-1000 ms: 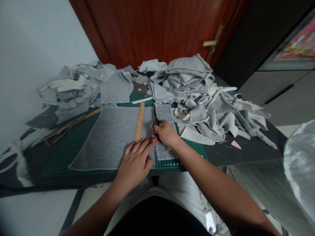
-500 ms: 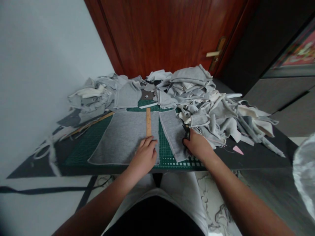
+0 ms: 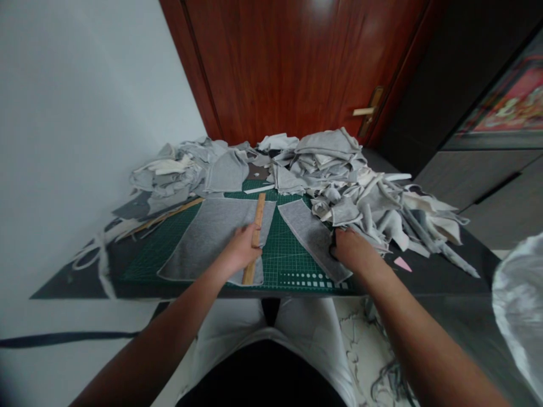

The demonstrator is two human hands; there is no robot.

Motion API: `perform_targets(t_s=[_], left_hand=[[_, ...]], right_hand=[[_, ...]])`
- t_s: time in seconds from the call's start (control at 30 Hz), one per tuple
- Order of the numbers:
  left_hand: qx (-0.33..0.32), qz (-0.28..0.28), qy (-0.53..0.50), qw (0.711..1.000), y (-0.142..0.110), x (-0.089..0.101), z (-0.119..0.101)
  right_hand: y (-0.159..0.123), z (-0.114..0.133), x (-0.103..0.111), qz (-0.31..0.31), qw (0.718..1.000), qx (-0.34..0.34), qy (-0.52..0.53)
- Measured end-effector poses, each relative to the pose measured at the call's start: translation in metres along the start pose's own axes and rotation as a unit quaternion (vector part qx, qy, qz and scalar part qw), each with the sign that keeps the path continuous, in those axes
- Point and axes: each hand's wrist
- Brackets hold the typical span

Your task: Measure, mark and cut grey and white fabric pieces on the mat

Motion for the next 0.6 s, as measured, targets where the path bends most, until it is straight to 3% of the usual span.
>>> perform_targets(t_s=[0.07, 0.13, 0.23, 0.3, 0.4, 0.6], left_hand=[[0.016, 0.016, 0.000, 1.000, 0.004, 0.005, 0.004], [0.040, 0.026, 0.006, 0.999, 0.007, 0.008, 0.004], [0.066, 0.023, 0.018, 0.997, 0.006, 0.008, 0.002], [0.067, 0.018, 0.015, 0.997, 0.003, 0.009, 0.002], [0.058, 0.013, -0.009, 0.998, 0.001, 0.011, 0.007], [0.006, 0.039, -0.106, 0.994, 0.012, 0.025, 0.033]], right_hand=[[-0.007, 0.019, 0.003, -0.069, 0.998, 0.004, 0.007], [-0.015, 0.049, -0.001, -0.152, 0.985, 0.059, 0.054], [-0.025, 0.100, -0.022, -0.154, 0.944, 0.233, 0.174], [-0.029, 0.124, -0.037, -0.153, 0.918, 0.299, 0.209], [-0.032, 0.138, -0.050, -0.140, 0.905, 0.339, 0.216], [-0.033, 0.138, -0.045, -0.140, 0.909, 0.345, 0.185]])
Point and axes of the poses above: each hand's wrist, its own y-axis towards the middle knuckle, its own x-axis out of the back of the hand, z = x × y, and after that the axes turned 3 degrees about x, right-handed
